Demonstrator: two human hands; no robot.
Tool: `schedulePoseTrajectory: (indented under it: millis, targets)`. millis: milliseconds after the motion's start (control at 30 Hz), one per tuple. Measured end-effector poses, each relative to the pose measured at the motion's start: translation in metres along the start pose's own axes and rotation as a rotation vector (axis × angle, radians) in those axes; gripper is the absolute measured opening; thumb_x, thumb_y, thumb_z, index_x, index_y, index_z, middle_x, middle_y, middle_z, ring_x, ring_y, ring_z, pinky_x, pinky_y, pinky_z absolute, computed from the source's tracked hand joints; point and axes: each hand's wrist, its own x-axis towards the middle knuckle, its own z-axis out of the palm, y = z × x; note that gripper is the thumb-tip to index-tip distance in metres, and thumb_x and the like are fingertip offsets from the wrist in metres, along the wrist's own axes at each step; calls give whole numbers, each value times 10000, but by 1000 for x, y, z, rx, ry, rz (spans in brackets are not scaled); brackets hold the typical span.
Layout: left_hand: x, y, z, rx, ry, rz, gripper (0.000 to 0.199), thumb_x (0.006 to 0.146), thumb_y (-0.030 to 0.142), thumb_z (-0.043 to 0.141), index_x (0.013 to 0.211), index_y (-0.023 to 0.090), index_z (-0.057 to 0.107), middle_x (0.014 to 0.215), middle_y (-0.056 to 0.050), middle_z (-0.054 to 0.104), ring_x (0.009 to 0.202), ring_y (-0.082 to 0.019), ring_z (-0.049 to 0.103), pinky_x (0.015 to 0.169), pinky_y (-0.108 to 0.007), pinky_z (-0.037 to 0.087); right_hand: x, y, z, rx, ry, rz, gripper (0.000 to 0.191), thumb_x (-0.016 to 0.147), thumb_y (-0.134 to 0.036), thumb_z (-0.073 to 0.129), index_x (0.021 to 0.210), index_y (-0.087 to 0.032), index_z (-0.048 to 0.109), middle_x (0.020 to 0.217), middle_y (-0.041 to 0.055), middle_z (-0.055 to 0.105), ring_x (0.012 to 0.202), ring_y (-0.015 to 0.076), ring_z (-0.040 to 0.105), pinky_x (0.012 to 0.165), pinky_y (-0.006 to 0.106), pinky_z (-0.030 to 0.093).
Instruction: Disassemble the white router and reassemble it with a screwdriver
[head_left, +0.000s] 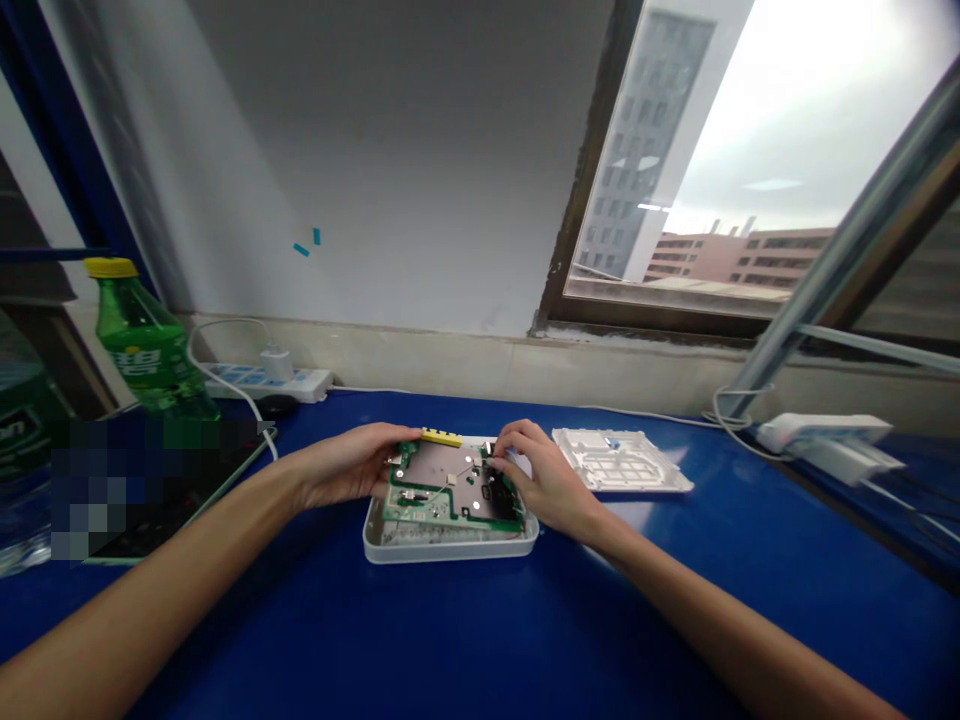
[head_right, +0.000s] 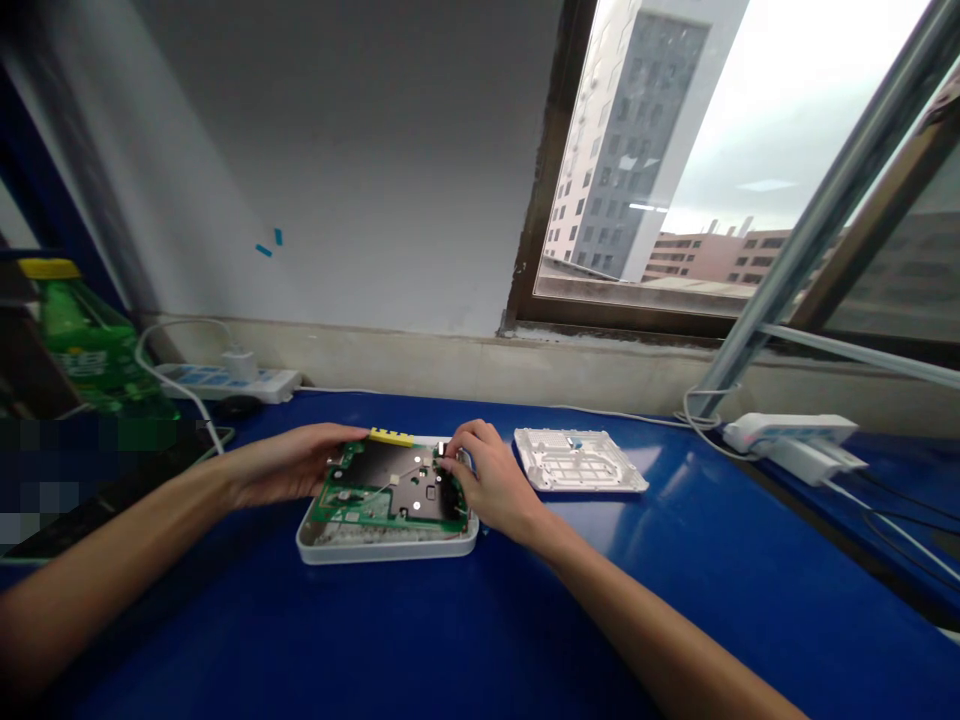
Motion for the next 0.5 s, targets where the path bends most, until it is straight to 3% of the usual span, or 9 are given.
schedulePoseTrajectory:
  millis: [167, 300, 500]
  targets:
    - [-6, 8, -6, 418, 23, 119, 487, 827, 586, 721, 1070, 163, 716, 964, -77, 720, 854, -222, 688, 734, -314, 572, -1, -3, -3, -92, -20, -73, 74, 950, -134, 602, 936, -205, 588, 1081, 64, 610, 1022, 226, 555, 897, 386, 465]
    - [-9, 12, -11, 773, 110, 208, 563, 832, 668, 645, 1009, 140, 722, 753, -60, 709, 665, -212, 693, 616, -291, 558, 0, -6, -5, -77, -77, -44, 97, 950, -118, 583, 906, -205, 590, 1074, 56, 635, 1013, 217, 581, 895, 383, 465]
    - [-10, 11, -12, 870, 130, 240, 548, 863, 620, 636, 1106, 137, 725, 707, -68, 740, 587, -211, 718, 552, -259, 544, 0, -8, -10, -120, -151, -42, 84, 951, -134, 568, 900, -200, 577, 1075, 70, 642, 985, 227, 593, 871, 396, 474]
